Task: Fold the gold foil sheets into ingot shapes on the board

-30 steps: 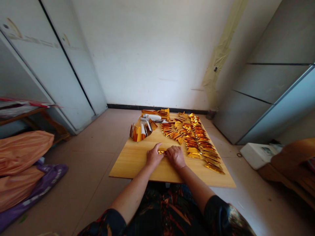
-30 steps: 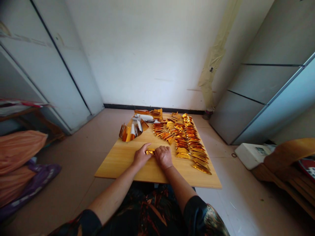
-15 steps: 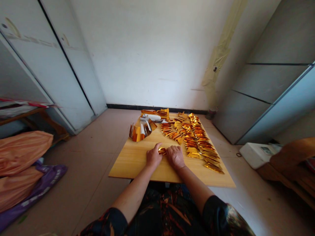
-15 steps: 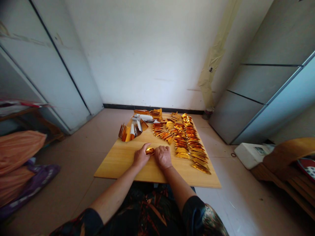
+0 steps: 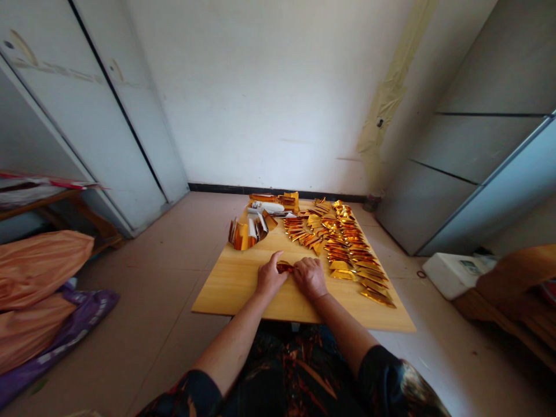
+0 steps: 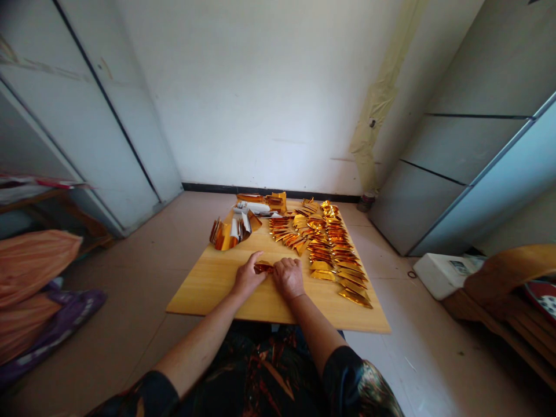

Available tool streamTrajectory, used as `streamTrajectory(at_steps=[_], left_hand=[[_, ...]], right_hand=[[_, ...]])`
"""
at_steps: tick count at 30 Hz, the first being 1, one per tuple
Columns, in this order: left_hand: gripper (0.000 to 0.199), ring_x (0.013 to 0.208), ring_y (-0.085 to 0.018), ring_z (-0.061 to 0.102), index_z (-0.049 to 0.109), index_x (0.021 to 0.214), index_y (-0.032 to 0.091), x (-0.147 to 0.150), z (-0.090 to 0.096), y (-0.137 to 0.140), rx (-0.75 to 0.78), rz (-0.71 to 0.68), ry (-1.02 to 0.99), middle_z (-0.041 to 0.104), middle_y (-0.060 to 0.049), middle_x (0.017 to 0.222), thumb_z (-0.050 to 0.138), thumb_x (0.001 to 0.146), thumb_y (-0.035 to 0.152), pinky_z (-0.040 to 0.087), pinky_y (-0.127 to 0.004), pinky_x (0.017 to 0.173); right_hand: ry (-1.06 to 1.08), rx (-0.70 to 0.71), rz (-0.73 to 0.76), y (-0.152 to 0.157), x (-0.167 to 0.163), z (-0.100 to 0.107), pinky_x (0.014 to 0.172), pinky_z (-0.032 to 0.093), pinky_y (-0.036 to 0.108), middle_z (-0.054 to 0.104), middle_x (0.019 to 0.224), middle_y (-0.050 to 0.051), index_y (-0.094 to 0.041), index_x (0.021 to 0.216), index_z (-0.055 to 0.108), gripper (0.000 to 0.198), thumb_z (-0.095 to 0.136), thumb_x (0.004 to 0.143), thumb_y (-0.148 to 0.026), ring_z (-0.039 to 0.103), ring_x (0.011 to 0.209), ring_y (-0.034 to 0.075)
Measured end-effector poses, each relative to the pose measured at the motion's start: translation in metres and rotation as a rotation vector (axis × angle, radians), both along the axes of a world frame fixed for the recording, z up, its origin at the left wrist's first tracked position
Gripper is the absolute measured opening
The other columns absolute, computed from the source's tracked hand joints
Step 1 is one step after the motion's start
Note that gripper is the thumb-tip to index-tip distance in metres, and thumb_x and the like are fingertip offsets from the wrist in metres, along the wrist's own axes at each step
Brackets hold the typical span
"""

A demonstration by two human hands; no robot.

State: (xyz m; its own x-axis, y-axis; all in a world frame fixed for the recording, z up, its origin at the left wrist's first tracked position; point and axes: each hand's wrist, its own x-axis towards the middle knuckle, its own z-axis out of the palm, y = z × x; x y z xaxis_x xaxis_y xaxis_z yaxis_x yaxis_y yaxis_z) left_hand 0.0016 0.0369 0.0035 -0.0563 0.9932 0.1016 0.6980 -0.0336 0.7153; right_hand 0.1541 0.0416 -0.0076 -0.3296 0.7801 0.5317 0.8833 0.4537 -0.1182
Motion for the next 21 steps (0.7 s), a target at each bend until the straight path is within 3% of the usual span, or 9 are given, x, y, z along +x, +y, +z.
streamTrajectory(at_steps=[10,16,21], left_hand=[[0.056,0.105,-0.021,0.059,0.051,0.123,0.020,-0.006,-0.007,0.003,0.129,-0.055,0.128,0.065,-0.007,0.113,0.065,0.069,0.016,0.043,-0.032,0.094],[0.057,0.103,-0.022,0.057,0.052,0.121,0.019,-0.016,-0.012,0.002,0.207,-0.058,0.197,0.063,-0.008,0.108,0.068,0.067,0.016,0.043,-0.034,0.093],[0.056,0.103,-0.021,0.055,0.054,0.118,0.019,-0.021,-0.013,0.000,0.224,-0.028,0.139,0.059,-0.007,0.107,0.070,0.065,0.015,0.044,-0.034,0.093]], right_hand=[[0.034,-0.033,-0.003,-0.001,0.001,0.000,0.075,0.026,0.031,0.060,0.076,0.003,-0.020,0.079,0.064,0.012,0.054,0.085,-0.018,0.049,0.076,0.017],[0.028,-0.057,-0.008,-0.002,0.000,0.002,0.075,0.026,0.031,0.061,0.077,0.003,-0.019,0.081,0.065,0.010,0.055,0.084,-0.018,0.050,0.078,0.017],[0.008,-0.067,-0.014,-0.002,-0.001,0.003,0.074,0.025,0.030,0.060,0.075,0.002,-0.019,0.076,0.064,0.013,0.055,0.085,-0.020,0.050,0.076,0.016]])
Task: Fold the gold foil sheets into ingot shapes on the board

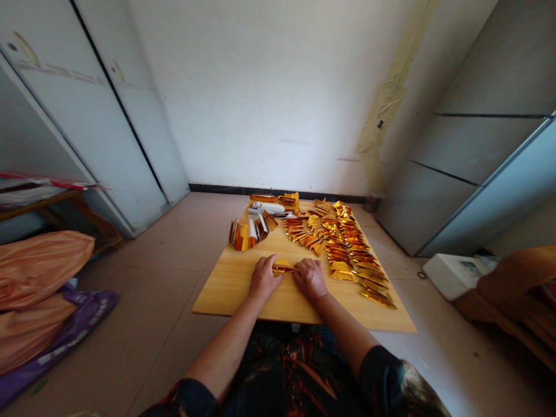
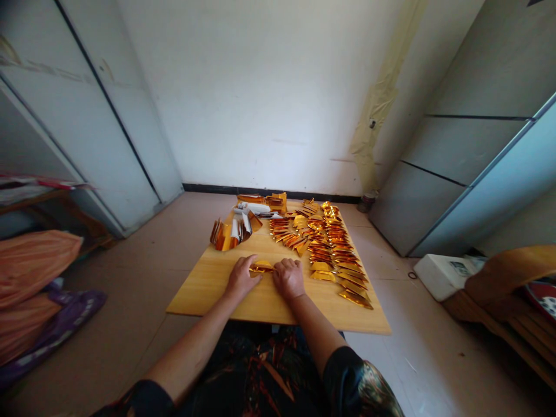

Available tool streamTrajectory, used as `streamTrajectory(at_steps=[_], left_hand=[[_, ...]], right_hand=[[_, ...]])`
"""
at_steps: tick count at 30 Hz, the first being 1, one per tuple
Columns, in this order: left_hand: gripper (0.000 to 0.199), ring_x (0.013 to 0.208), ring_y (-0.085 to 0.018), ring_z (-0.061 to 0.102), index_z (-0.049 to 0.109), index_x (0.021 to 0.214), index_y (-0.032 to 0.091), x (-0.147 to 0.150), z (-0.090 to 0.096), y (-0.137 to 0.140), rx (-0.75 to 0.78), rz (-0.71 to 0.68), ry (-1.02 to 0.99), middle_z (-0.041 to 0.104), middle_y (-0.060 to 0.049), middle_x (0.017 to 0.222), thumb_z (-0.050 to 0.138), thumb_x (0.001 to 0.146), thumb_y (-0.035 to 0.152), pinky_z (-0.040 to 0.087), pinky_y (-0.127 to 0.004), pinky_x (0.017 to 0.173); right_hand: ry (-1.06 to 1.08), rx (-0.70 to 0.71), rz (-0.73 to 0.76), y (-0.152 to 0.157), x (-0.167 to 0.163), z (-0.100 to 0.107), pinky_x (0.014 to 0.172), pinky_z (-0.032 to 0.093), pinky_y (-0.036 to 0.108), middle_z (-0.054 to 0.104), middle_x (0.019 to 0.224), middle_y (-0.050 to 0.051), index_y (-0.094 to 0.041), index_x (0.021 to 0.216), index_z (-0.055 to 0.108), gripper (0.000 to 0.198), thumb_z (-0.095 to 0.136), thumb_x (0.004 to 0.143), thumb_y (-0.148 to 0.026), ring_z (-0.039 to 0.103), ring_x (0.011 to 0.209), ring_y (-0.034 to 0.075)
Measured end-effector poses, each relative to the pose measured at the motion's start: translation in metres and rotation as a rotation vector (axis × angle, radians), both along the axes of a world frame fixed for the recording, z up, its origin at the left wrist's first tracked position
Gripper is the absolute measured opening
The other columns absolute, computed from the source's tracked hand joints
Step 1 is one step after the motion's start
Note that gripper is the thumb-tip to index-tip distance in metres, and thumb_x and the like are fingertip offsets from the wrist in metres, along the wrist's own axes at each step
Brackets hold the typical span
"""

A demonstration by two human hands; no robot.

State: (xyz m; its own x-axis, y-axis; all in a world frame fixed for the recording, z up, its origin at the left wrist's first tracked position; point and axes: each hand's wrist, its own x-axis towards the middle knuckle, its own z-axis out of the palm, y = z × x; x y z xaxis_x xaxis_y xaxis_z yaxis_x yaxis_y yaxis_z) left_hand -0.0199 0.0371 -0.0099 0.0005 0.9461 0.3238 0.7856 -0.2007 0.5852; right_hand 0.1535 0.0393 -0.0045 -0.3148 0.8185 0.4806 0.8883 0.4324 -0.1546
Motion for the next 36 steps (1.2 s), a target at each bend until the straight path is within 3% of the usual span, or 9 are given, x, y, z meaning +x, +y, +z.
streamTrajectory(at_steps=[13,28,36], left_hand=[[0.046,0.079,-0.014,0.059,0.058,0.108,0.018,-0.012,-0.012,0.003,0.077,-0.013,-0.181,0.059,-0.005,0.095,0.051,0.066,-0.001,0.053,-0.029,0.079],[0.035,0.080,-0.014,0.060,0.061,0.096,0.018,-0.011,-0.010,0.005,0.058,-0.022,-0.207,0.061,-0.003,0.091,0.051,0.068,0.001,0.053,-0.028,0.078],[0.044,0.081,-0.013,0.061,0.058,0.108,0.019,0.001,0.004,0.008,0.095,-0.024,-0.340,0.061,-0.004,0.097,0.055,0.067,0.004,0.053,-0.028,0.077]], right_hand=[[-0.049,-0.009,-0.074,0.000,-0.002,0.001,0.071,0.024,0.030,0.061,0.073,0.003,-0.019,0.070,0.064,0.017,0.058,0.084,-0.026,0.050,0.075,0.016],[0.001,-0.027,-0.092,0.005,-0.001,-0.003,0.069,0.024,0.029,0.062,0.071,0.001,-0.019,0.068,0.065,0.022,0.054,0.088,-0.022,0.051,0.072,0.014],[0.076,0.029,-0.127,0.010,0.015,0.019,0.068,0.023,0.028,0.062,0.070,0.001,-0.019,0.069,0.065,0.024,0.052,0.089,-0.021,0.051,0.071,0.013]])
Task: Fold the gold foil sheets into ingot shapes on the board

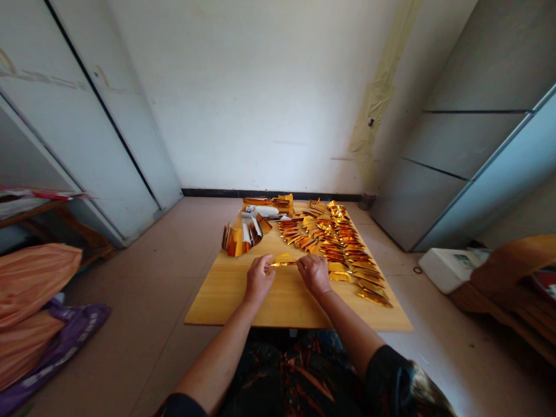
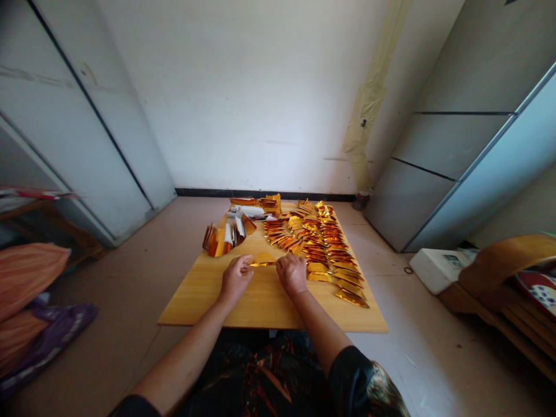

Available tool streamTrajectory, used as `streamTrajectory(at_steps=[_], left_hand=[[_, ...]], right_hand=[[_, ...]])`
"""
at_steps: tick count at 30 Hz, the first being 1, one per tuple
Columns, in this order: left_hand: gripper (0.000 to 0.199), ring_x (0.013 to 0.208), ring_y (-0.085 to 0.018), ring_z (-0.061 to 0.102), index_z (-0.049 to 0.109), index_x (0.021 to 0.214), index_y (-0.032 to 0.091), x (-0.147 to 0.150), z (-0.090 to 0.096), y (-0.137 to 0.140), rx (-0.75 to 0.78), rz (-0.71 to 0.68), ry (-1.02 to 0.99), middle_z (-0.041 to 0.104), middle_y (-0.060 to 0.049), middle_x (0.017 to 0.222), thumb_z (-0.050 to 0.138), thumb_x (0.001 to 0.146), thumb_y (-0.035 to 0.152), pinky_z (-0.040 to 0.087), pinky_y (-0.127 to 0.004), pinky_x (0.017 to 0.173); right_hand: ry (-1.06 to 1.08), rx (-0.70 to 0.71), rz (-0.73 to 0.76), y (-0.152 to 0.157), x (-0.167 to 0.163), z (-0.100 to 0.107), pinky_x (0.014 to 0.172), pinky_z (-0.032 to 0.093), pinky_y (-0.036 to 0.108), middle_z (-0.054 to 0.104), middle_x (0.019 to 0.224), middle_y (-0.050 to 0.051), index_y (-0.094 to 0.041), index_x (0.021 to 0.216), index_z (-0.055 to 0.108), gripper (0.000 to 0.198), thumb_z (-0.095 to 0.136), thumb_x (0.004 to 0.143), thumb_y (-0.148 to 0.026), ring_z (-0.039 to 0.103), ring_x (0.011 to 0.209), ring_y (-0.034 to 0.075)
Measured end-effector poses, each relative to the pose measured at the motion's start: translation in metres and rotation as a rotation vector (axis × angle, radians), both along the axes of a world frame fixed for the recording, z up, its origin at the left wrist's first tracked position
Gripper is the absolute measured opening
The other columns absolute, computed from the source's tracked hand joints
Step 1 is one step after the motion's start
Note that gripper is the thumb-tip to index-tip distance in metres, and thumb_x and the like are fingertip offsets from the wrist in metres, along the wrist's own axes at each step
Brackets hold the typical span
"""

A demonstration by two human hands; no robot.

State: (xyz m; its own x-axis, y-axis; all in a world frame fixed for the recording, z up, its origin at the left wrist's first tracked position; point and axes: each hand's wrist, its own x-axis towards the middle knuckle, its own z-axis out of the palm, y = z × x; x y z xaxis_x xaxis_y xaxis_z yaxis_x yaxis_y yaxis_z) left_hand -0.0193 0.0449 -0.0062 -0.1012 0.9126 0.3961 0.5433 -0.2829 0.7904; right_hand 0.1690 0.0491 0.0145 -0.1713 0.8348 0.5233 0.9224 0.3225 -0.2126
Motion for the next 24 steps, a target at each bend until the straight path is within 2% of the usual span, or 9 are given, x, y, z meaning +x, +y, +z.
streamTrajectory(at_steps=[4,10,13,17,24], left_hand=[[0.043,0.079,-0.012,0.061,0.058,0.108,0.018,0.004,0.000,0.003,0.009,0.000,-0.040,0.060,-0.003,0.096,0.056,0.066,0.006,0.054,-0.027,0.075],[0.034,0.077,-0.013,0.061,0.062,0.097,0.018,0.005,-0.009,0.008,-0.066,0.006,-0.052,0.062,-0.002,0.091,0.055,0.065,0.007,0.054,-0.028,0.074],[0.031,0.078,-0.014,0.062,0.062,0.095,0.019,0.003,-0.012,0.005,-0.080,-0.016,-0.065,0.062,-0.003,0.092,0.054,0.066,0.011,0.055,-0.029,0.073],[0.029,0.081,-0.016,0.062,0.062,0.095,0.019,0.001,-0.013,0.000,-0.059,-0.054,-0.076,0.062,-0.003,0.094,0.053,0.068,0.016,0.055,-0.030,0.074],[0.030,0.083,-0.016,0.062,0.062,0.096,0.018,0.001,-0.010,-0.005,-0.071,-0.071,-0.075,0.061,-0.004,0.096,0.052,0.068,0.016,0.054,-0.030,0.076]], right_hand=[[-0.018,0.016,-0.061,0.009,0.031,0.019,0.069,0.023,0.027,0.063,0.073,0.002,-0.019,0.073,0.066,0.024,0.050,0.091,-0.023,0.052,0.073,0.014],[-0.089,-0.032,-0.295,0.041,0.097,0.035,0.067,0.023,0.028,0.064,0.075,0.004,-0.018,0.069,0.064,0.026,0.049,0.090,-0.023,0.052,0.073,0.015],[-0.121,-0.086,-0.352,0.059,0.117,0.035,0.067,0.023,0.028,0.065,0.077,0.004,-0.018,0.070,0.065,0.027,0.047,0.090,-0.023,0.053,0.075,0.015],[-0.129,-0.158,-0.413,0.080,0.128,0.031,0.066,0.023,0.028,0.066,0.083,0.004,-0.019,0.073,0.065,0.026,0.047,0.090,-0.025,0.054,0.078,0.016],[-0.179,-0.222,-0.405,0.100,0.142,0.020,0.066,0.024,0.027,0.067,0.086,0.005,-0.019,0.075,0.064,0.025,0.046,0.091,-0.024,0.056,0.083,0.016]])
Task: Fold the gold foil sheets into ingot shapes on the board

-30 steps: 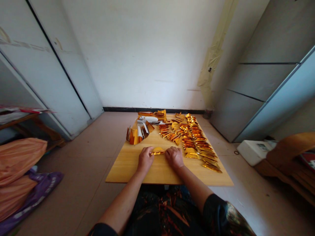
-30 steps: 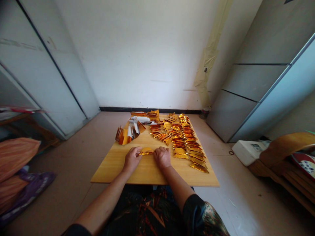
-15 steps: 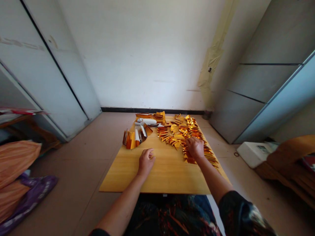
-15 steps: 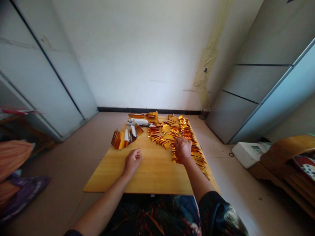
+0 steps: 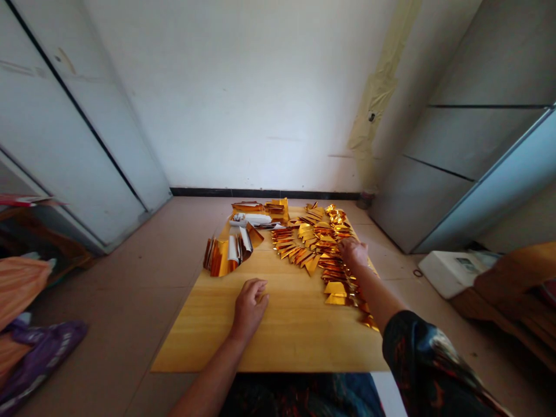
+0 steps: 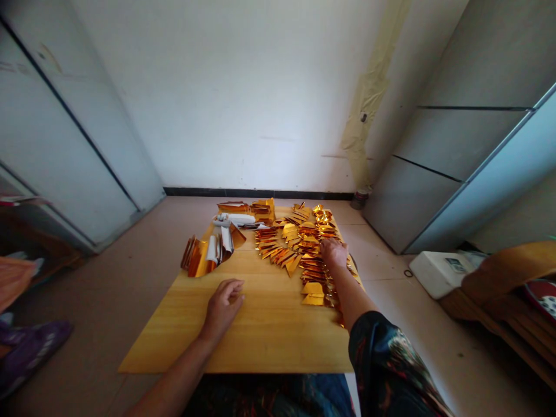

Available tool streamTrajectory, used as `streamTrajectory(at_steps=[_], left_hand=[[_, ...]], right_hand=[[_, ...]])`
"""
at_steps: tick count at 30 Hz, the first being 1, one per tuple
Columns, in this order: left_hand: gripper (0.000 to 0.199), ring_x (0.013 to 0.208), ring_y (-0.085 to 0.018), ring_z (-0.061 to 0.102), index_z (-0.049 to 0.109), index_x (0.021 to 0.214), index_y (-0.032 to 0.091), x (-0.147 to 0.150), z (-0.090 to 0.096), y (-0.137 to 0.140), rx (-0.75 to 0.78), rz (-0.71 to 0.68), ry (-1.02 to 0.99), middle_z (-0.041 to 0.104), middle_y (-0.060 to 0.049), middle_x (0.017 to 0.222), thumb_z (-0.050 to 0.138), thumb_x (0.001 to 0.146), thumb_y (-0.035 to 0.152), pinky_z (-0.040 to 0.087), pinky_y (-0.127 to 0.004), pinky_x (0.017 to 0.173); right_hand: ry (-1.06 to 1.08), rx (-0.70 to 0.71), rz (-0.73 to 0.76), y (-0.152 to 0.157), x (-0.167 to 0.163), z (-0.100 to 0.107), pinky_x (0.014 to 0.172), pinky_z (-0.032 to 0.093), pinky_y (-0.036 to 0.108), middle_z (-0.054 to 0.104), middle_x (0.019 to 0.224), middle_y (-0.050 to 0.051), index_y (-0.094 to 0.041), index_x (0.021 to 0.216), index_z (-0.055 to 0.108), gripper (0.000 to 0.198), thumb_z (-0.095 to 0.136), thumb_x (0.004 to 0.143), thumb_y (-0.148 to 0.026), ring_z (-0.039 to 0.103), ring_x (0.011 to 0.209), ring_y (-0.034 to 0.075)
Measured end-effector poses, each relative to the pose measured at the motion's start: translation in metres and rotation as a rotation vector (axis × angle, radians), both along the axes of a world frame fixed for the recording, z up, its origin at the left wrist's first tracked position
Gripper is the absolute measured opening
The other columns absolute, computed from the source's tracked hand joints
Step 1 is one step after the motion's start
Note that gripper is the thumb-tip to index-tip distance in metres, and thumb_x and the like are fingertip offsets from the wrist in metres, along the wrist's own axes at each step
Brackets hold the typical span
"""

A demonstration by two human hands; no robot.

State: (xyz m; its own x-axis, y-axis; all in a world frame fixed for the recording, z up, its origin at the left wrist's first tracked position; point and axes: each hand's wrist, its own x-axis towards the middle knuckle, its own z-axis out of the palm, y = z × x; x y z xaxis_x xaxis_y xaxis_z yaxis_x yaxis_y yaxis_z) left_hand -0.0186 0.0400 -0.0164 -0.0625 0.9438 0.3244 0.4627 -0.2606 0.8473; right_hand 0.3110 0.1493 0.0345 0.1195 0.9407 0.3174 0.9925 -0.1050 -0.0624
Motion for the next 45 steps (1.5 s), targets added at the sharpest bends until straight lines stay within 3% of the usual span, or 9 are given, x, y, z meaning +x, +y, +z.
streamTrajectory(at_steps=[10,17,20,22,26,30,37,45], left_hand=[[0.028,0.086,-0.016,0.063,0.063,0.093,0.019,0.001,-0.002,-0.001,0.025,0.008,0.028,0.061,-0.004,0.095,0.051,0.068,0.016,0.055,-0.030,0.078],[0.026,0.085,-0.017,0.063,0.063,0.093,0.017,0.000,-0.001,-0.001,0.060,-0.008,0.023,0.061,-0.005,0.096,0.051,0.069,0.018,0.055,-0.031,0.078],[0.025,0.084,-0.016,0.063,0.064,0.092,0.018,0.001,0.000,-0.002,0.081,0.000,0.015,0.062,-0.005,0.095,0.052,0.071,0.020,0.055,-0.030,0.076],[0.023,0.082,-0.016,0.063,0.064,0.091,0.018,0.002,0.001,-0.002,0.098,0.000,0.010,0.063,-0.005,0.094,0.051,0.072,0.021,0.055,-0.029,0.074],[0.020,0.077,-0.015,0.063,0.065,0.089,0.018,-0.007,0.007,0.001,0.109,0.028,0.049,0.065,-0.004,0.088,0.050,0.076,0.024,0.053,-0.026,0.070],[0.020,0.079,-0.017,0.063,0.067,0.081,0.018,-0.033,0.013,0.012,0.099,0.181,0.142,0.068,-0.005,0.084,0.051,0.077,0.030,0.050,-0.027,0.074],[0.025,0.079,-0.019,0.063,0.070,0.086,0.017,-0.076,0.011,0.025,-0.035,0.449,0.217,0.070,-0.006,0.086,0.052,0.076,0.032,0.048,-0.027,0.073],[0.039,0.092,-0.023,0.063,0.062,0.115,0.022,-0.062,0.028,0.033,-0.315,0.460,0.535,0.067,-0.007,0.108,0.052,0.082,0.038,0.047,-0.029,0.072]], right_hand=[[-0.030,-0.070,-0.005,0.003,0.003,-0.008,0.065,0.024,0.027,0.066,0.089,0.007,-0.018,0.078,0.066,0.026,0.045,0.092,-0.025,0.055,0.082,0.016],[0.018,0.071,0.044,-0.003,0.005,0.009,0.064,0.021,0.027,0.064,0.078,0.004,-0.018,0.070,0.064,0.027,0.046,0.090,-0.023,0.051,0.076,0.015],[0.043,0.221,0.174,-0.020,-0.016,0.020,0.066,0.021,0.027,0.061,0.073,0.004,-0.017,0.070,0.063,0.027,0.046,0.090,-0.023,0.048,0.073,0.015],[0.068,0.246,0.340,-0.041,-0.045,0.020,0.067,0.023,0.027,0.058,0.070,0.003,-0.018,0.069,0.062,0.030,0.045,0.092,-0.024,0.046,0.070,0.015],[0.059,0.149,0.695,-0.090,-0.115,0.001,0.068,0.024,0.028,0.056,0.068,0.002,-0.018,0.066,0.059,0.030,0.046,0.092,-0.023,0.045,0.069,0.013],[0.043,0.075,0.770,-0.113,-0.159,-0.027,0.067,0.024,0.028,0.058,0.071,0.001,-0.018,0.069,0.059,0.023,0.051,0.090,-0.023,0.046,0.071,0.014],[0.041,0.110,0.733,-0.106,-0.167,-0.048,0.067,0.026,0.029,0.057,0.074,0.002,-0.018,0.070,0.058,0.020,0.051,0.089,-0.020,0.045,0.074,0.015],[0.003,0.146,0.707,-0.107,-0.168,-0.050,0.068,0.026,0.029,0.057,0.076,0.003,-0.019,0.072,0.058,0.020,0.050,0.090,-0.021,0.045,0.075,0.016]])
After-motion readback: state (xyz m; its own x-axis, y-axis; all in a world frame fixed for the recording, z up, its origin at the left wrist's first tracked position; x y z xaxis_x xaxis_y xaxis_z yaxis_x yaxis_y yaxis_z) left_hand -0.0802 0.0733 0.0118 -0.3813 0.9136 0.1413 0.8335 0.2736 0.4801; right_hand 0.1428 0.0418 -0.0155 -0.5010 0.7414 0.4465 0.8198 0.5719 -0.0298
